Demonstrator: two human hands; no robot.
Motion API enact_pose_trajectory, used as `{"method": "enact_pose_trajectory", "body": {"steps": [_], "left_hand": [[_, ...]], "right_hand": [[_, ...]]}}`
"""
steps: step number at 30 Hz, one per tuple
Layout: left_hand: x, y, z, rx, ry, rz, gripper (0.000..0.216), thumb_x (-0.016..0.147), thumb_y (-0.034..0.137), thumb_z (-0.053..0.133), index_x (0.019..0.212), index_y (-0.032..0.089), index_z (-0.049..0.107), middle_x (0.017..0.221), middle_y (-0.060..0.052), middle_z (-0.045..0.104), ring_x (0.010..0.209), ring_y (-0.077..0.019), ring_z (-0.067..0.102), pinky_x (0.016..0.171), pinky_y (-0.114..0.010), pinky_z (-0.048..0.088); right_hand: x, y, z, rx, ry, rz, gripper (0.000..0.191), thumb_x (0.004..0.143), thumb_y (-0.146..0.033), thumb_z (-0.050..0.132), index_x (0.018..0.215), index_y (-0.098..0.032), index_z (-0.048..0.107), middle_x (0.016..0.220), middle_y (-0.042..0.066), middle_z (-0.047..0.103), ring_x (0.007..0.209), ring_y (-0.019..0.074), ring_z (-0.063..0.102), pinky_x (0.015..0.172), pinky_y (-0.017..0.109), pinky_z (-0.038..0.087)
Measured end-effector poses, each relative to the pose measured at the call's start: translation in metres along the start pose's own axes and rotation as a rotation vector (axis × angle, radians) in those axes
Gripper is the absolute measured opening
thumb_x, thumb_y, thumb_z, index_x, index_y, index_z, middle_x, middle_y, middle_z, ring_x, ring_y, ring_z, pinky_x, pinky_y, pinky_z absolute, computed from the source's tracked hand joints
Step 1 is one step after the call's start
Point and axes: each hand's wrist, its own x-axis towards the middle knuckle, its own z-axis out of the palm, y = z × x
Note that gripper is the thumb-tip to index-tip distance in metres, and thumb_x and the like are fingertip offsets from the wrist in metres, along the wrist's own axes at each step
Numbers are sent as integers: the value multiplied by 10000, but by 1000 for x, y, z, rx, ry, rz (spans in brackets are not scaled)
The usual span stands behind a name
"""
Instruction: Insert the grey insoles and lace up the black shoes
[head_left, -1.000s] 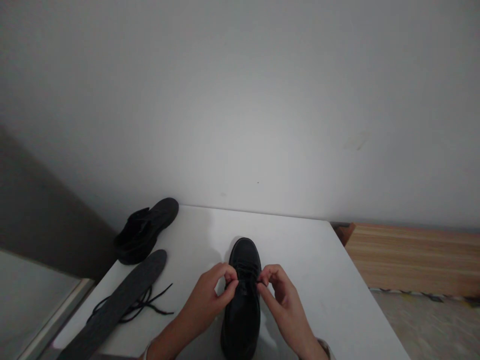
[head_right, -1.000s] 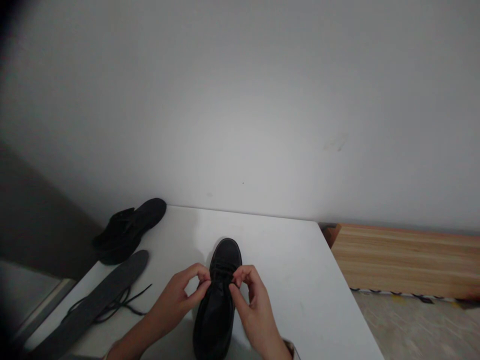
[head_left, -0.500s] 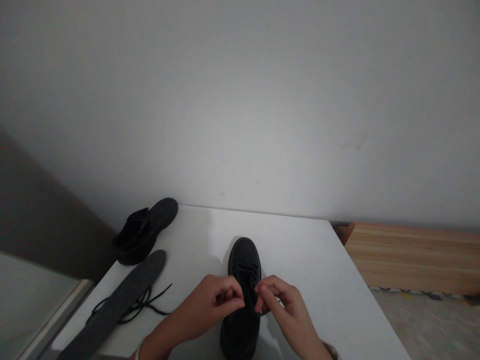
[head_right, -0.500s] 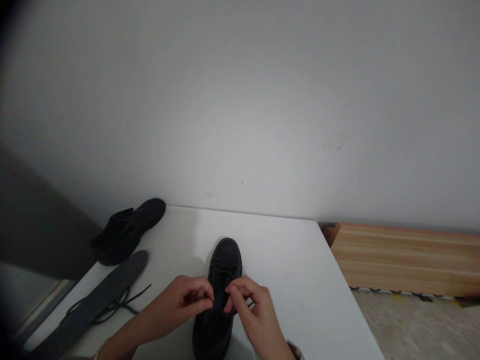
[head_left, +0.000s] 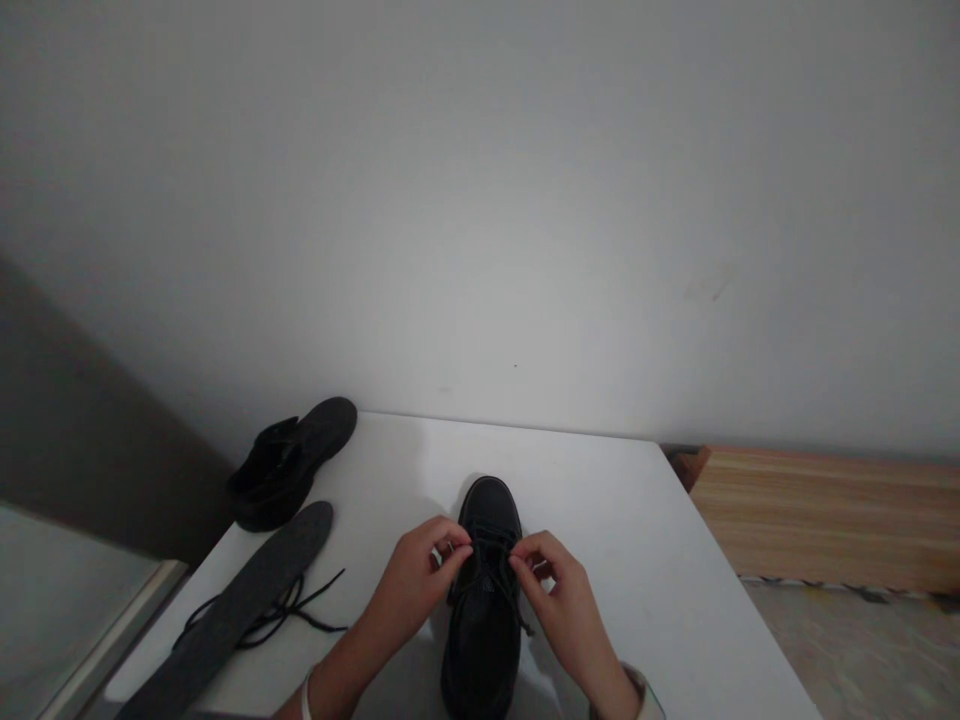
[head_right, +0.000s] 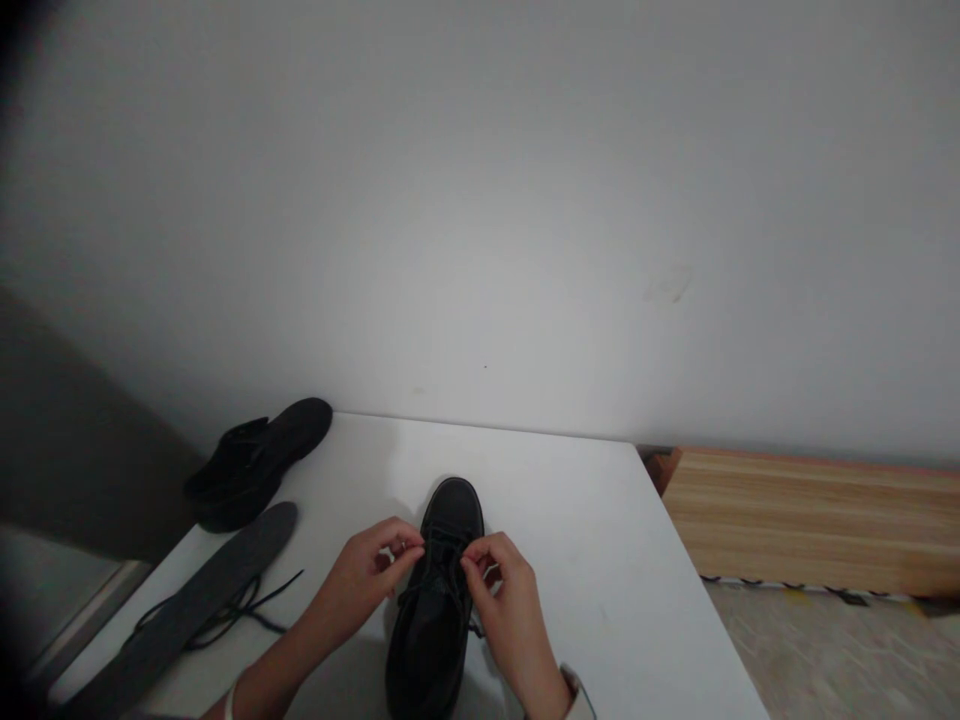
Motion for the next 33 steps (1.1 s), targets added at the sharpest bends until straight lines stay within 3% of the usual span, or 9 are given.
{"method": "enact_pose_trajectory", "body": {"steps": [10, 16, 23, 28, 33], "left_hand": [[0, -1, 1, 90, 10, 97, 75, 865, 206, 496, 832, 209, 563, 818, -27, 616, 763, -191, 584, 728, -314, 478], [-1, 0, -4, 71, -30, 92, 85, 861, 224, 517, 782, 210, 545, 729, 6, 580, 679, -167, 559, 642, -268, 454], [0, -1, -9, 74, 6, 100, 60, 846, 213, 526, 794, 207, 554, 767, -1, 574, 736, -174, 548, 702, -287, 452], [-1, -3, -14, 71, 20, 97, 127, 860, 234, 518, 742, 207, 557, 735, 0, 573, 712, -175, 549, 679, -286, 455], [-1, -3, -15, 61, 44, 91, 89, 855, 260, 550, 799, 205, 592, 791, -18, 618, 761, -187, 574, 722, -301, 473]], "right_hand": [[4, -2, 2, -2, 21, -52, 184, 948, -355, 527, 842, -212, 577, 773, 18, 622, 731, 189, 595, 687, 302, 483], [2, 7, -2, -12, 25, -69, 129, 886, -317, 606, 813, -211, 609, 785, 21, 624, 754, 201, 591, 705, 319, 483], [1, 7, -2, 4, 53, -96, 89, 896, -297, 592, 888, -211, 615, 861, 29, 640, 839, 207, 608, 776, 328, 485], [1, 11, -6, 6, 94, -107, 94, 885, -279, 608, 817, -215, 615, 852, 33, 627, 831, 212, 598, 760, 331, 469], [-1, 12, -7, 18, 141, -101, 73, 889, -288, 615, 906, -218, 629, 936, 48, 632, 916, 228, 596, 825, 357, 472]]}}
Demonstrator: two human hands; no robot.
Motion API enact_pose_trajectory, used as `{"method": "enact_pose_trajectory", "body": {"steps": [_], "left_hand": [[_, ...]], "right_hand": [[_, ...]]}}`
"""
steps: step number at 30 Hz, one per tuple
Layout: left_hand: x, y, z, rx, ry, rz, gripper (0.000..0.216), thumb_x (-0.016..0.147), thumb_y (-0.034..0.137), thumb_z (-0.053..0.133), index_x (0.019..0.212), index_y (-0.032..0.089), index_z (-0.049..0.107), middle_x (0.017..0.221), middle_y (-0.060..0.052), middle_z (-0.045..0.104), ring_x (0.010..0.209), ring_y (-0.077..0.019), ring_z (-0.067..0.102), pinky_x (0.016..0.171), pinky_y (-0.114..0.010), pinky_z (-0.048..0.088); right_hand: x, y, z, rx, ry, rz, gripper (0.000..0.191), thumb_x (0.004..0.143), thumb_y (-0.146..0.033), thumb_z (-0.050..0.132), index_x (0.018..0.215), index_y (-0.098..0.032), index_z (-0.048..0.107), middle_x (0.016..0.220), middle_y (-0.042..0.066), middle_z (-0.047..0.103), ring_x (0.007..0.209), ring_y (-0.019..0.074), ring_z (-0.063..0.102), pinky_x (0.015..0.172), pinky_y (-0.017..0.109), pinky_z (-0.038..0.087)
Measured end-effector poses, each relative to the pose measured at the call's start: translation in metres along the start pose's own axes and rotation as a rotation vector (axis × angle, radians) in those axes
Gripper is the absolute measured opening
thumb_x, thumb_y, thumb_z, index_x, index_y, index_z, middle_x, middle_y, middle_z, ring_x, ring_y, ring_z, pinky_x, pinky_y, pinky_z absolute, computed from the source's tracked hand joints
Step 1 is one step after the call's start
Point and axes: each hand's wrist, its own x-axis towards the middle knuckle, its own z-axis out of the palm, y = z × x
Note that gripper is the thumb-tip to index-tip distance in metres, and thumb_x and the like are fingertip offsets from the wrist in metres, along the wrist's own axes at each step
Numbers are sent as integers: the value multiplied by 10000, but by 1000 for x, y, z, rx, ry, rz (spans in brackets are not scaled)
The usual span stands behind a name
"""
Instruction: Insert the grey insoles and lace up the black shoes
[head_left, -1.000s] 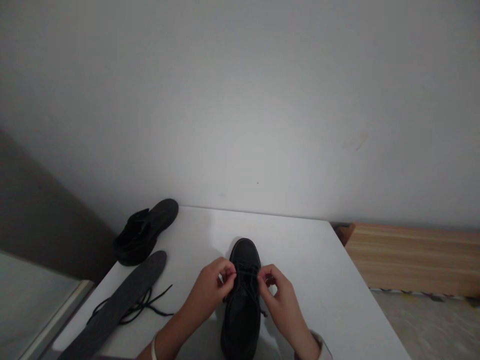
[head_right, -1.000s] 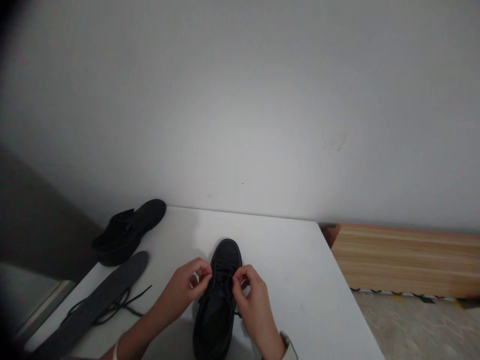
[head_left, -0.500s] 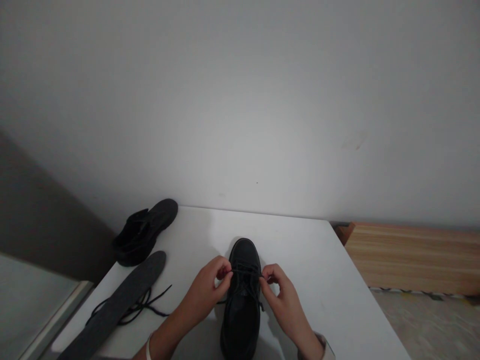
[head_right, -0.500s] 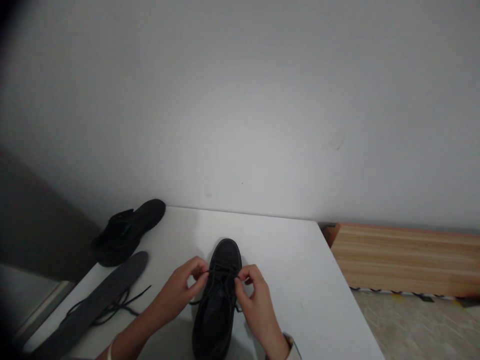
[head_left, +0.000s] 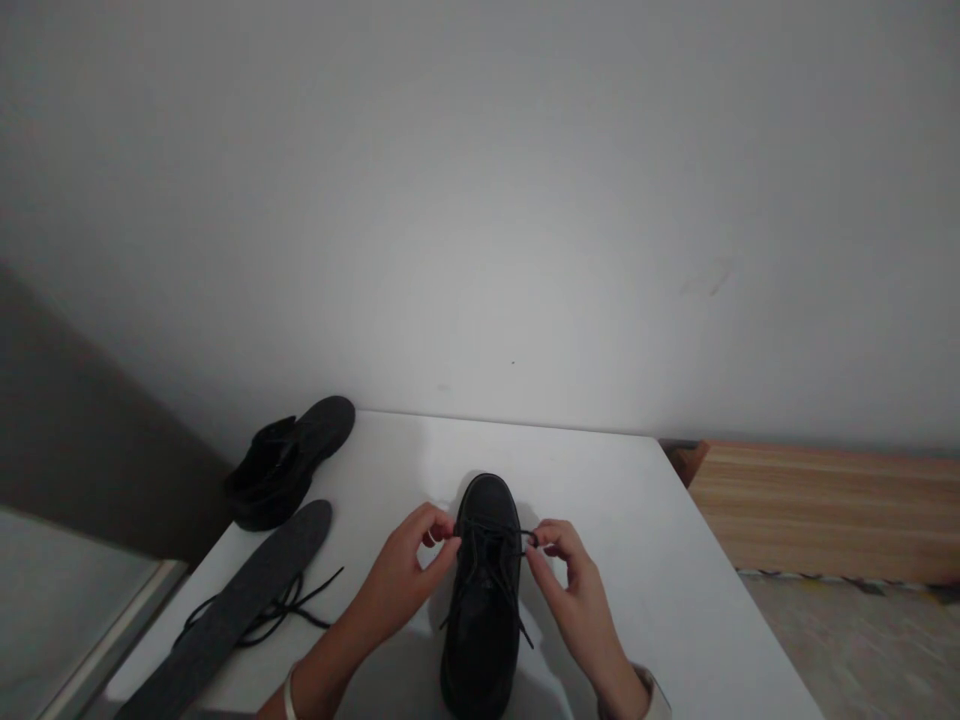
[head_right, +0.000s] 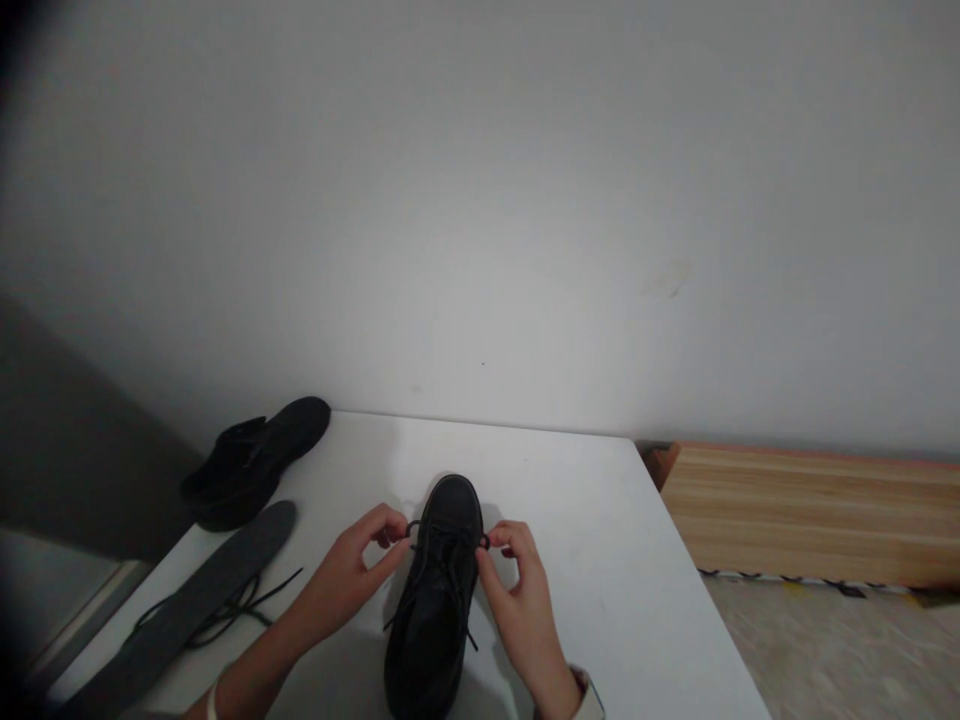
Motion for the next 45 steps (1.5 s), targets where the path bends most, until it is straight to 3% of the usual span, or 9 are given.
{"method": "enact_pose_trajectory", "body": {"steps": [4, 8, 14, 18, 26, 32, 37, 41, 45], "left_hand": [[0, -2, 3, -25, -33, 3, 82, 810, 233, 585, 736, 205, 608, 720, 3, 613, 691, -173, 575, 665, -276, 473], [1, -4, -2, -40, 44, -27, 149, 890, 286, 522, 786, 207, 595, 763, -10, 614, 747, -181, 583, 722, -297, 482], [0, 0, 0, -82, -19, -20, 98, 836, 275, 632, 787, 202, 674, 773, -16, 660, 763, -194, 600, 735, -309, 475], [-1, -2, -1, -141, 26, -17, 146, 901, 285, 577, 813, 199, 655, 809, -25, 663, 793, -191, 611, 759, -310, 489], [-4, 5, -17, -448, 39, -21, 268, 957, 420, 577, 918, 175, 679, 1117, -107, 693, 1087, -237, 638, 954, -339, 509], [-7, 22, -19, -623, -121, -57, 321, 964, 449, 592, 892, 154, 695, 860, -72, 731, 752, -166, 676, 752, -284, 547], [-9, 21, -18, -644, -262, -107, 430, 953, 545, 547, 841, 154, 685, 781, -64, 705, 539, -130, 600, 469, -230, 485], [-7, 12, -19, -359, -274, -7, 578, 974, 587, 440, 771, 144, 750, 678, -75, 690, 564, -144, 586, 576, -265, 492], [-1, 0, -10, -254, -160, -52, 429, 952, 485, 511, 754, 161, 709, 726, -62, 698, 635, -161, 615, 598, -257, 486]], "right_hand": [[-1, 0, 3, 7, -32, 9, 89, 866, -282, 653, 806, -217, 652, 913, 44, 634, 903, 227, 600, 808, 347, 473], [1, 4, -2, 23, 46, 35, 134, 931, -336, 584, 890, -217, 629, 930, 48, 607, 901, 224, 572, 812, 358, 461], [0, 3, 3, 71, -36, 70, 131, 867, -344, 692, 886, -215, 693, 907, 41, 680, 868, 226, 628, 799, 350, 486], [1, 1, 0, 129, 21, 91, 190, 897, -397, 665, 899, -208, 685, 876, 45, 689, 847, 222, 644, 795, 349, 509], [7, -17, -25, 437, 121, 76, 202, 945, -441, 624, 963, -245, 670, 1219, 85, 671, 1112, 261, 647, 1005, 441, 467], [2, -26, -22, 667, -145, 95, 198, 990, -407, 576, 930, -244, 670, 838, 29, 715, 766, 172, 660, 721, 297, 506], [-7, -20, -21, 551, -369, 118, 382, 1009, -500, 485, 797, -223, 641, 748, 44, 707, 688, 191, 635, 679, 324, 486], [-3, -15, -18, 376, -298, 120, 416, 1000, -485, 507, 728, -210, 659, 729, 47, 695, 733, 199, 642, 734, 325, 481], [5, -4, -10, 259, -183, 150, 269, 932, -441, 638, 815, -207, 700, 787, 39, 693, 767, 197, 628, 719, 301, 468]]}}
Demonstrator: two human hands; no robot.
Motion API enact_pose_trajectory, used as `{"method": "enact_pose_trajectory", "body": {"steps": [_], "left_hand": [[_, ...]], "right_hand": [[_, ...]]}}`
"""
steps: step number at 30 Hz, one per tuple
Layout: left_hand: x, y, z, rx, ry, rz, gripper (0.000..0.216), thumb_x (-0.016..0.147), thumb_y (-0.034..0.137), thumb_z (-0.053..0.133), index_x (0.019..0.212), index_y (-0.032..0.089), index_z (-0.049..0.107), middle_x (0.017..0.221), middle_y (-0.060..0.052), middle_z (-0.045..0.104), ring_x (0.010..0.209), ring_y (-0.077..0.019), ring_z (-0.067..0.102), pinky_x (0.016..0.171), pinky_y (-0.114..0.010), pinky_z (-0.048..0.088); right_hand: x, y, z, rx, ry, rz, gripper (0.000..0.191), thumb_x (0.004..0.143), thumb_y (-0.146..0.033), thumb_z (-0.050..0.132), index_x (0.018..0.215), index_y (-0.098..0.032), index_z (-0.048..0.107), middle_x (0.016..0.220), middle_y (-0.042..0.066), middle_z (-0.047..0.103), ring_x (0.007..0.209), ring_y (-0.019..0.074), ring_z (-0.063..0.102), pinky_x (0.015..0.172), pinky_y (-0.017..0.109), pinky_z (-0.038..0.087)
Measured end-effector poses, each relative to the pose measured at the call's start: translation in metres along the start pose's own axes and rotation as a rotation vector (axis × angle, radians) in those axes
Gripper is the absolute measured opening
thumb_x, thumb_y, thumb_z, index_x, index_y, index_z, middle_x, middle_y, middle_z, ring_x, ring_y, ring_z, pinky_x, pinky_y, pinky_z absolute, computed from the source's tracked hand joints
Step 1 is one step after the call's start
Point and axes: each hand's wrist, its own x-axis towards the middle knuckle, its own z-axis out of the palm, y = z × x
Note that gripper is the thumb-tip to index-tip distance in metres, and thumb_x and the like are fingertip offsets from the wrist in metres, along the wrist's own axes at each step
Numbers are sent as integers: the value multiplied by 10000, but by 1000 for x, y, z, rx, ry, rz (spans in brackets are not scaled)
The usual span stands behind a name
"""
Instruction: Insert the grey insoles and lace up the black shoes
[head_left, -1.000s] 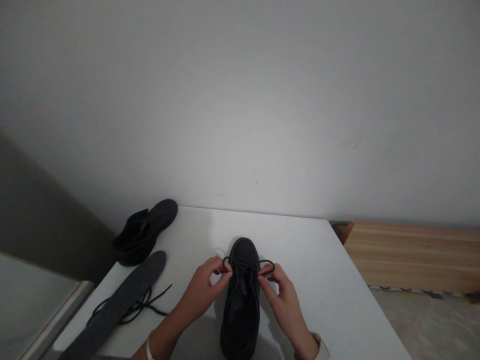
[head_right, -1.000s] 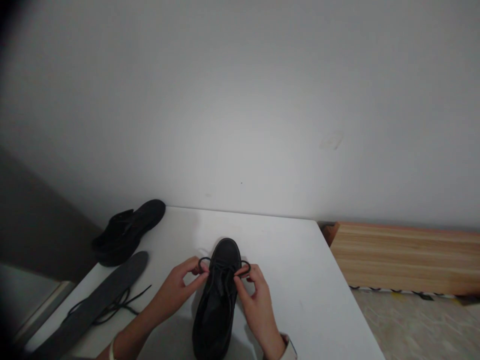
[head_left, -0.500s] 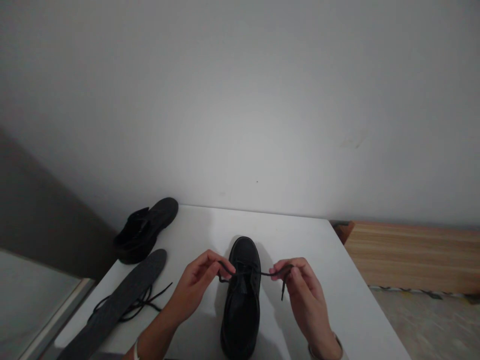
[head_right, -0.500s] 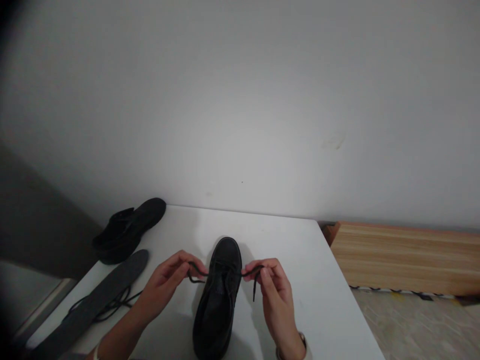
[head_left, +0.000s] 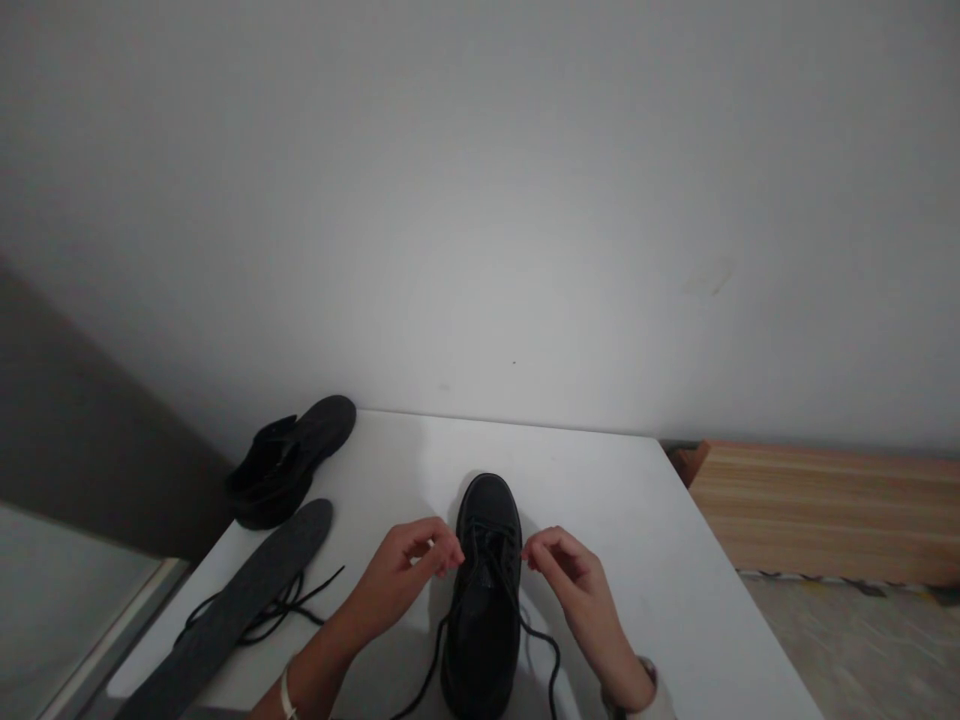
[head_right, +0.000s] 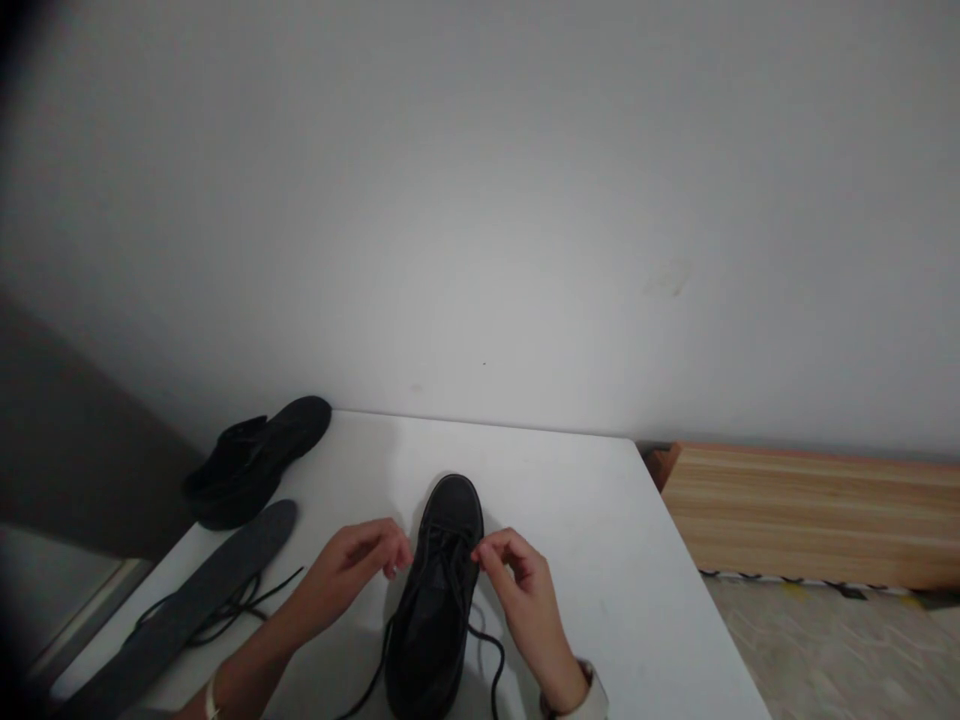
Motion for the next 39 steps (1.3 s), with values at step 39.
{"method": "enact_pose_trajectory", "body": {"steps": [39], "left_hand": [[9, -17, 14, 240, 265, 89, 111, 869, 234, 539, 786, 210, 608, 806, -26, 630, 780, -197, 598, 724, -317, 477]], "right_hand": [[8, 16, 13, -308, 163, -191, 55, 894, -209, 561, 851, -226, 592, 974, 62, 598, 932, 227, 582, 726, 335, 480]]}}
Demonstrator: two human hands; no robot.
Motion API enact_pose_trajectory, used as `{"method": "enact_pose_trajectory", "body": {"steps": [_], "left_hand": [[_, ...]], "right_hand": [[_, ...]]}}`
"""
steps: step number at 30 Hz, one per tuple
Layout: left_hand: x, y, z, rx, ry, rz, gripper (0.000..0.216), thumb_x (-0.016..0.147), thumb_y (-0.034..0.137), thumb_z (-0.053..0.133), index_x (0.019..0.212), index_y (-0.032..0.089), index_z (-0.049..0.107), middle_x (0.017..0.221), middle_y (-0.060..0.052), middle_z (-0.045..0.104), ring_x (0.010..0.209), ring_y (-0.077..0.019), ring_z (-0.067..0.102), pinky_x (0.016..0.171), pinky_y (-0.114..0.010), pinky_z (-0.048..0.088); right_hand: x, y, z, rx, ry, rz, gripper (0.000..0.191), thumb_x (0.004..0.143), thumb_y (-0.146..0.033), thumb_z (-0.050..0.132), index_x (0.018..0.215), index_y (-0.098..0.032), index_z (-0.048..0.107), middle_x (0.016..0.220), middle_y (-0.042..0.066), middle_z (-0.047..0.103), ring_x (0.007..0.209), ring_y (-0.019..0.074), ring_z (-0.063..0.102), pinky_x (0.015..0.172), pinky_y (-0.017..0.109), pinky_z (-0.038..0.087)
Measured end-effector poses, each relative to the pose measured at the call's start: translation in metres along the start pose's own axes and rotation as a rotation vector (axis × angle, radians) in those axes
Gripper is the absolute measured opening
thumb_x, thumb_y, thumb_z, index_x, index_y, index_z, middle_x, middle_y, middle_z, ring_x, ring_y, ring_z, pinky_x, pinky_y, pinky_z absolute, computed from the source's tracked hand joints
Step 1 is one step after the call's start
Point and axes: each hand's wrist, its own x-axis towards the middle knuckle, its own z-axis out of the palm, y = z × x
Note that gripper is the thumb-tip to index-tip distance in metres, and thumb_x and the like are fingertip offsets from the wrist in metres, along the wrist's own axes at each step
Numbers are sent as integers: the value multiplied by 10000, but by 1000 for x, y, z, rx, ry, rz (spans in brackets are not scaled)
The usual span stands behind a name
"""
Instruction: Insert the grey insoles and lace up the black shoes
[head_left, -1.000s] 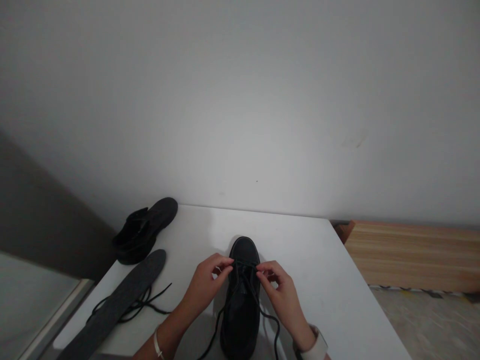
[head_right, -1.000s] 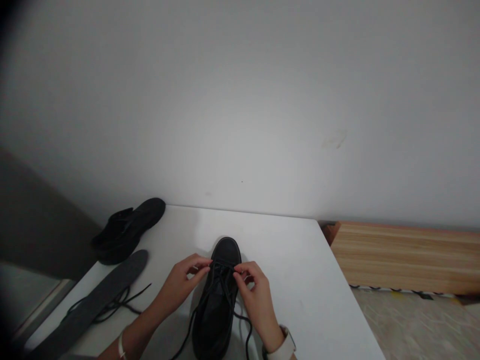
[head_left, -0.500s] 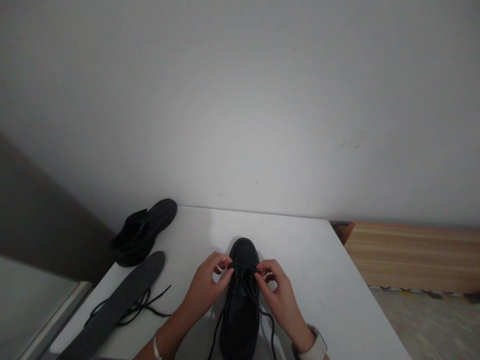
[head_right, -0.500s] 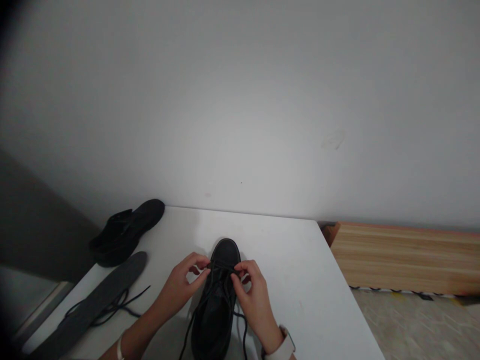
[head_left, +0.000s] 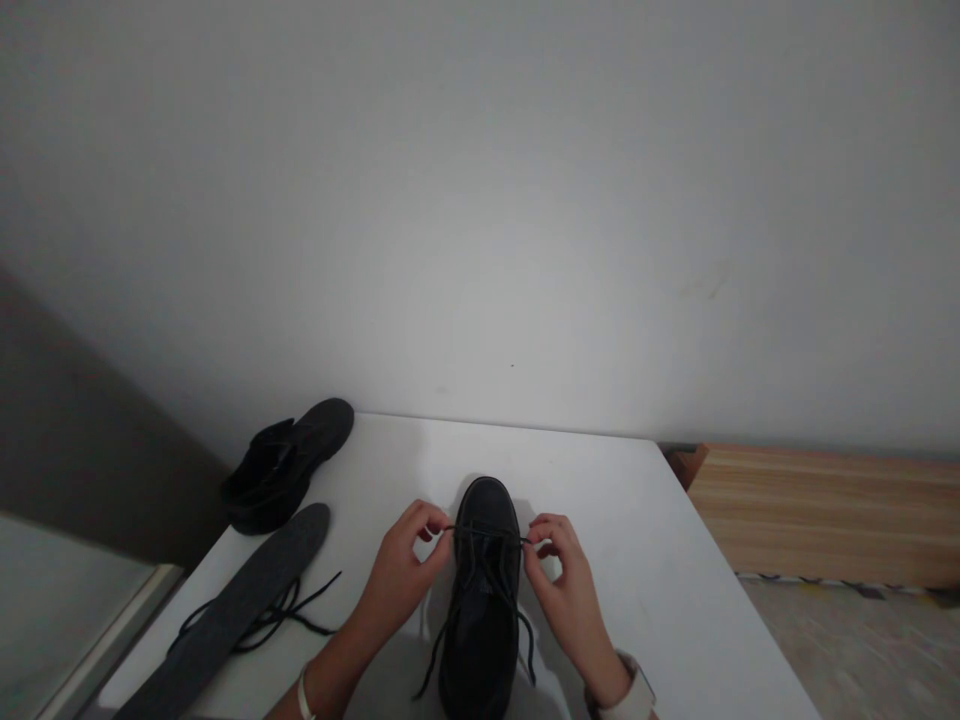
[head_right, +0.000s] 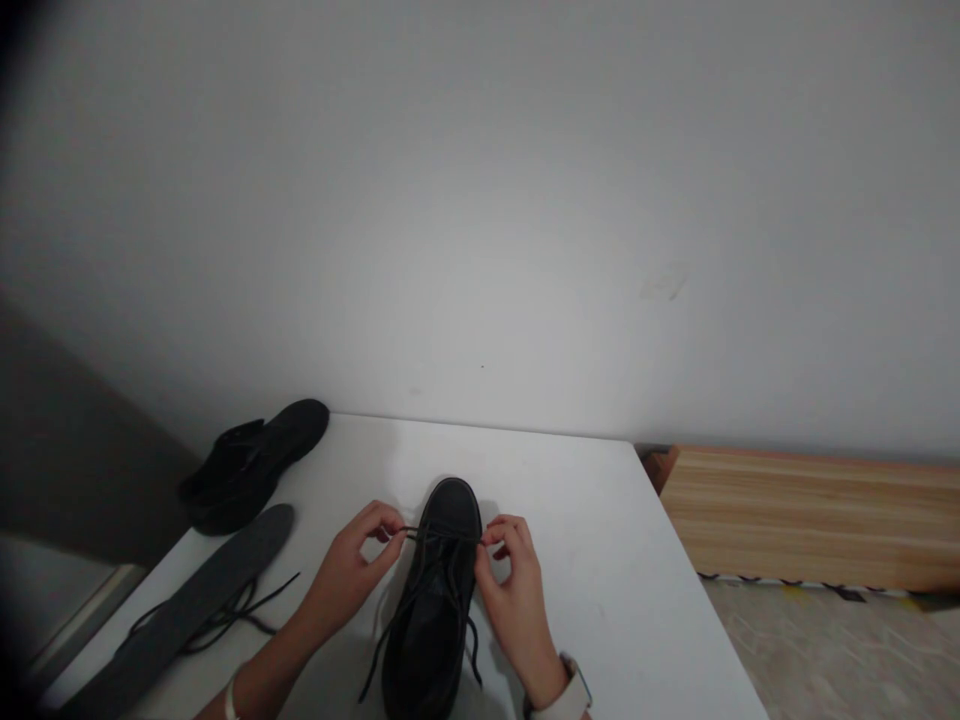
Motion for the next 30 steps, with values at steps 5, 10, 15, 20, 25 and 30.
{"method": "enact_pose_trajectory", "body": {"steps": [5, 10, 15, 20, 25, 30], "left_hand": [[-1, 0, 1, -9, -37, 8, 53, 840, 223, 577, 827, 212, 627, 856, -29, 648, 832, -204, 607, 741, -313, 477], [1, -2, -2, -11, 11, -22, 121, 891, 252, 517, 813, 208, 598, 830, -30, 620, 804, -204, 588, 756, -331, 466], [2, -2, -1, -36, -50, -42, 75, 836, 284, 629, 837, 211, 644, 867, -35, 663, 841, -219, 616, 758, -327, 479], [1, -1, -3, -65, -23, -88, 184, 913, 332, 543, 810, 207, 631, 836, -36, 657, 824, -216, 622, 765, -333, 485], [2, 1, -1, -114, -54, -97, 103, 831, 309, 657, 840, 211, 686, 862, -37, 697, 849, -227, 650, 774, -331, 496], [2, 5, -6, -204, -18, -107, 156, 899, 334, 588, 875, 207, 675, 890, -41, 715, 877, -217, 670, 832, -338, 514]], "right_hand": [[0, 3, 0, 7, -6, 3, 29, 879, -246, 614, 892, -226, 631, 1021, 67, 618, 975, 237, 592, 752, 344, 491], [2, 5, -4, 6, 64, 23, 72, 910, -267, 582, 872, -222, 624, 988, 66, 612, 962, 239, 581, 762, 358, 482], [1, 5, -4, 30, 16, 49, 91, 866, -299, 666, 916, -223, 676, 1016, 69, 633, 959, 244, 606, 772, 362, 505], [2, 5, -5, 56, 84, 85, 142, 920, -354, 595, 918, -223, 651, 1011, 75, 627, 965, 246, 589, 791, 374, 500], [2, -1, -2, 111, 20, 117, 149, 848, -365, 701, 892, -223, 691, 955, 54, 670, 929, 245, 620, 784, 356, 501], [6, -1, -10, 209, 73, 169, 214, 896, -428, 657, 888, -214, 670, 889, 57, 699, 875, 239, 641, 831, 382, 503]]}}
